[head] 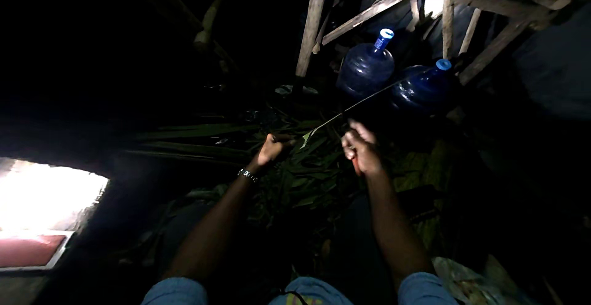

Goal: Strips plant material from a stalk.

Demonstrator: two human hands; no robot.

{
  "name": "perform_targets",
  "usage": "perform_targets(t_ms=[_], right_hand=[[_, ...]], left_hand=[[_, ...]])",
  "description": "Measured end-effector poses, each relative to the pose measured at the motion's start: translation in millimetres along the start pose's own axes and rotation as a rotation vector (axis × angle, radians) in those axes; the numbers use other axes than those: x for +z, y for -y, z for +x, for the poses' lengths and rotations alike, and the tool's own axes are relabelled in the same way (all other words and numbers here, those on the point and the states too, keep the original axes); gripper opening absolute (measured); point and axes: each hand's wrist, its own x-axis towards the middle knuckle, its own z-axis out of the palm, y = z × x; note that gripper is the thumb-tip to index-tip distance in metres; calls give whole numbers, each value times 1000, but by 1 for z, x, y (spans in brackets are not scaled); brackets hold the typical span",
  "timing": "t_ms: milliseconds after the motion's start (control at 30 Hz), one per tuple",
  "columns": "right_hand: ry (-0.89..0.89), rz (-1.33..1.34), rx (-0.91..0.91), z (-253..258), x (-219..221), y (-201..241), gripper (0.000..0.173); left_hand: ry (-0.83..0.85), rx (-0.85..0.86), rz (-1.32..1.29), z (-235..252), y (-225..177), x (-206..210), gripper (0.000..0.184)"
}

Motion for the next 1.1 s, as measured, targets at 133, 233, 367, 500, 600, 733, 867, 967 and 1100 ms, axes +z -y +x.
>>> perform_targets(t_ms=[133,233,367,500,600,733,867,967,1100], right_hand=[[291,-55,63,-4,36,-12,34],[269,-11,58,-4,43,-14,24],[177,18,-27,-3,38,-17,13],[34,50,-84,1,24,-12,15],[-57,89,-73,3,11,-4,18],[-214,137,-36,8,-8,6,22],[-341,183,-50,11,-32,14,24],[-430,207,-67,14,-50,14,26],[-525,214,-80,16,-51,13,21]], left_hand=[[79,-130,-98,2,-1,1,16],[134,-179,-138,4,-3,1,16],[156,-179,-130,2,-7,4,19],[175,-176,-127,2,-5,3,18],[160,-162,-103,0,-7,1,16],[135,-107,13,-7,-15,-7,16],[132,-92,38,-7,-16,-17,17],[153,-71,41,8,2,-29,16],[181,-53,84,7,-2,-31,16]])
